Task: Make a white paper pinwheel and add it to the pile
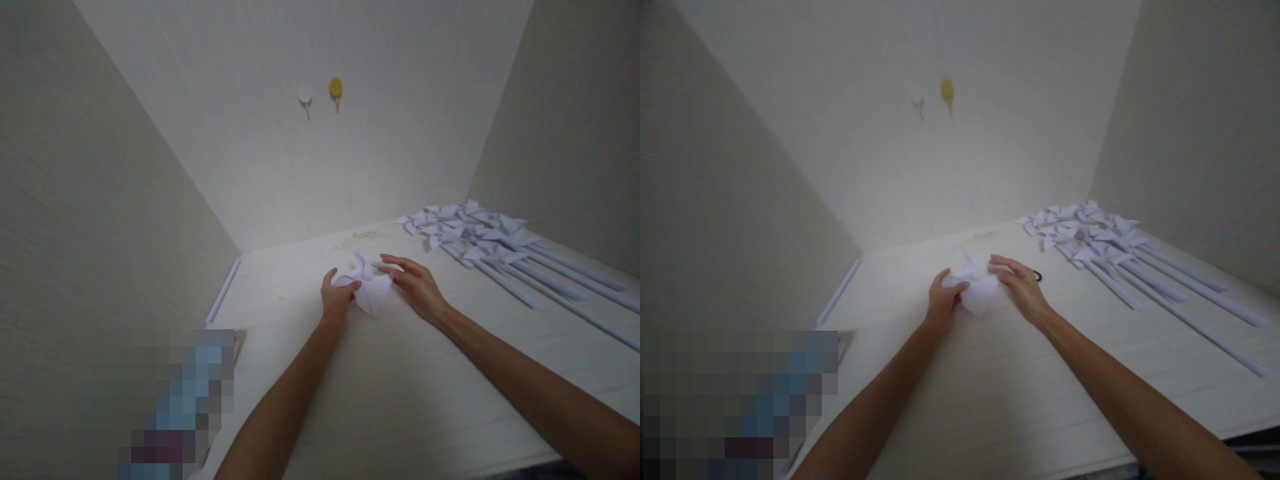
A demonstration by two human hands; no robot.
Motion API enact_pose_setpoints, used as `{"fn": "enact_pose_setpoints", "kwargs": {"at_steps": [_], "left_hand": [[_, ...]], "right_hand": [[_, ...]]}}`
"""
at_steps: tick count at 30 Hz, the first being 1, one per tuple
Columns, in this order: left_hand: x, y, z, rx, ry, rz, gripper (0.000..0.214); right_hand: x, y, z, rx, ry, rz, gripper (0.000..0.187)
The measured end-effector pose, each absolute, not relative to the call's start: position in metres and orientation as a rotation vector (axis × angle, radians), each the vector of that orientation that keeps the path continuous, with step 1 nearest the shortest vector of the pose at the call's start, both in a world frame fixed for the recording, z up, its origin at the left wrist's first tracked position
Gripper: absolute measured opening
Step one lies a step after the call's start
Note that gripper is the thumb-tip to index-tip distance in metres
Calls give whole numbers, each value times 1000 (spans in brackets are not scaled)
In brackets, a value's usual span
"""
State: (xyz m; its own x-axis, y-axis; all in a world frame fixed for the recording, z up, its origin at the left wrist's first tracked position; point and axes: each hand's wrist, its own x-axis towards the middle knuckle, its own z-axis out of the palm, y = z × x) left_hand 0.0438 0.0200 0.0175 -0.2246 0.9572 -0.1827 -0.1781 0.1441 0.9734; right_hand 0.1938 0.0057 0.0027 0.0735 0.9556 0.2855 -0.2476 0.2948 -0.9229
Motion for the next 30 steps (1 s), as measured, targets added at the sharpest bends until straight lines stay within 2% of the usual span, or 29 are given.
{"fn": "enact_pose_setpoints", "kwargs": {"at_steps": [3, 8, 17, 30], "left_hand": [[44, 20, 19, 737, 1288, 1390, 66], [44, 21, 18, 719, 1267, 1405, 63], [47, 16, 17, 840, 1240, 1399, 62], [48, 14, 12, 987, 1216, 1383, 65]], "right_hand": [[193, 5, 0, -817, -1181, 1124, 13], [185, 8, -11, -849, -1372, 1210, 14], [182, 7, -10, -1179, -1400, 981, 21], [179, 6, -5, -1219, -1372, 901, 24]]}}
